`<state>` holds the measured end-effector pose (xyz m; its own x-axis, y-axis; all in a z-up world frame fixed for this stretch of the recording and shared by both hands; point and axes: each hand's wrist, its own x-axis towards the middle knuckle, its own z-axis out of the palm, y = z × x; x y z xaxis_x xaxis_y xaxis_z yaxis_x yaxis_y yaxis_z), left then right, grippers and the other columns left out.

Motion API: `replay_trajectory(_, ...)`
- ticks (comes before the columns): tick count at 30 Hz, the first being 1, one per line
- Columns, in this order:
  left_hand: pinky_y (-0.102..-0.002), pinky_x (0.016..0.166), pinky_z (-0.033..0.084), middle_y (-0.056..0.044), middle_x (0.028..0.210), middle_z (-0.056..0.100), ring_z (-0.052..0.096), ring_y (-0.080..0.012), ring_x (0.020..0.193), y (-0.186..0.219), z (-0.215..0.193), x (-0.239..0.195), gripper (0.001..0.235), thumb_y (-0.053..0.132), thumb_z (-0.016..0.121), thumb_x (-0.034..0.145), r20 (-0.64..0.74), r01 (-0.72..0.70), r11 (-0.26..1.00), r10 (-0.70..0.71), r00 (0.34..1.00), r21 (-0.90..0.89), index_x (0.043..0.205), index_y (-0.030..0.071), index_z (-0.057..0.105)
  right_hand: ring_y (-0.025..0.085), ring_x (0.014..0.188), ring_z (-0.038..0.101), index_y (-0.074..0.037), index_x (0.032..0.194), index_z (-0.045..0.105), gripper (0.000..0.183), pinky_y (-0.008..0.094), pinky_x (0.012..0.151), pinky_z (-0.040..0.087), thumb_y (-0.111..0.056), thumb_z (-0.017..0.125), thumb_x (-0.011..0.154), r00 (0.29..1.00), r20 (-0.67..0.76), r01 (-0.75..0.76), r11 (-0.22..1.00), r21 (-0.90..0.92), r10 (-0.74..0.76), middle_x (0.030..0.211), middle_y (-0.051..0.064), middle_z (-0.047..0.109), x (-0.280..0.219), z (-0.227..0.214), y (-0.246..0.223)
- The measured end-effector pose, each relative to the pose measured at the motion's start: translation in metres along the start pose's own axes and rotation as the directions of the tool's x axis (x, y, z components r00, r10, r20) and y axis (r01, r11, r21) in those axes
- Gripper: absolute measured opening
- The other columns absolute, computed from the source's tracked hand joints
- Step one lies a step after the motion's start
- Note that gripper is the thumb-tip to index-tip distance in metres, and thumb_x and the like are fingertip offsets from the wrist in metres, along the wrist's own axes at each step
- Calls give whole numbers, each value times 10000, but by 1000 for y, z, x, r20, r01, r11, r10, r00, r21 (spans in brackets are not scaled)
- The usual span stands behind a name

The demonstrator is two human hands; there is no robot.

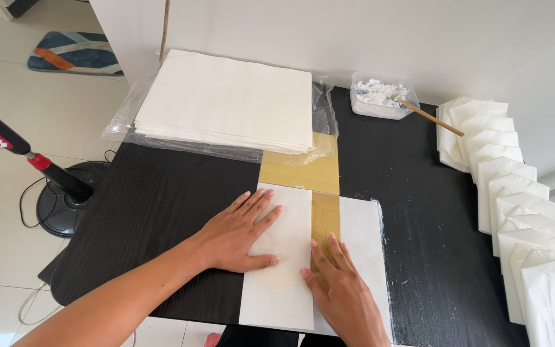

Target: Folding paper sheets over a template and applying glue with a brush to assemble paper bags.

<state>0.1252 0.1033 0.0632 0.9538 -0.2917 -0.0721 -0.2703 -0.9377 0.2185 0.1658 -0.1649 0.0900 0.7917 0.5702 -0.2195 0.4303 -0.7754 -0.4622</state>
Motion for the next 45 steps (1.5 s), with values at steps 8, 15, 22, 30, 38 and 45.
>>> replay_trajectory(8, -493, 1231, -46, -265, 1683, -24, -41, -353, 1565, 0, 0, -2, 1017, 800, 320, 967, -14, -19, 1000, 19, 1000, 23, 1637, 73, 81, 323, 1601, 99, -277, 1576, 362, 587, 524, 1140, 434, -495, 415, 1034, 983, 155, -73, 988, -136, 94, 1744, 33, 74, 5, -11, -24)
replay_trajectory(15, -430, 1324, 28, -164, 1729, 52, 43, -297, 1609, 15, 29, -35, 978, 807, 242, 984, -490, 124, 821, 204, 848, 557, 1648, 103, 99, 299, 1614, 64, -294, 1583, 346, 574, 530, 1150, 428, -473, 410, 1042, 973, 194, -102, 987, -126, 125, 1747, 14, 62, 5, -16, -27)
replay_trajectory(22, -449, 1292, 132, -115, 1696, 231, 186, -303, 1576, 53, 50, -107, 820, 645, 329, 1034, -406, 50, 893, 152, 901, 446, 1609, 67, 240, 297, 1613, 79, -314, 1577, 355, 574, 543, 1135, 441, -491, 424, 1035, 976, 188, -88, 986, -142, 114, 1738, 23, 100, 8, -12, -21)
replay_trajectory(30, -495, 1259, 201, 2, 1723, 232, 246, -288, 1554, 53, 50, -154, 866, 685, 370, 998, -291, -179, 788, 414, 863, 589, 1671, 177, 172, 374, 1582, 132, -264, 1569, 372, 569, 555, 1089, 477, -469, 429, 1042, 987, 152, -20, 986, -167, 46, 1722, 85, 127, 8, -6, -14)
replay_trajectory(38, -551, 1174, 295, -166, 1544, 517, 433, -385, 1449, 46, -22, -83, 510, 365, 535, 1056, -413, -308, 950, 261, 873, -50, 1452, 43, 552, 332, 1599, 97, -294, 1574, 362, 567, 568, 1034, 518, -485, 405, 1041, 987, 135, -61, 986, -154, 82, 1726, 62, 129, 3, -10, -22)
replay_trajectory(45, -491, 1245, -51, -233, 1702, -58, -80, -339, 1577, 23, -22, 47, 1146, 882, 273, 879, 164, -40, 999, 37, 986, 14, 1631, 47, 51, 374, 1575, 138, -214, 1559, 412, 574, 554, 1101, 418, -445, 474, 1037, 997, 73, 24, 996, -81, -18, 1709, 94, 183, 0, -3, -12)
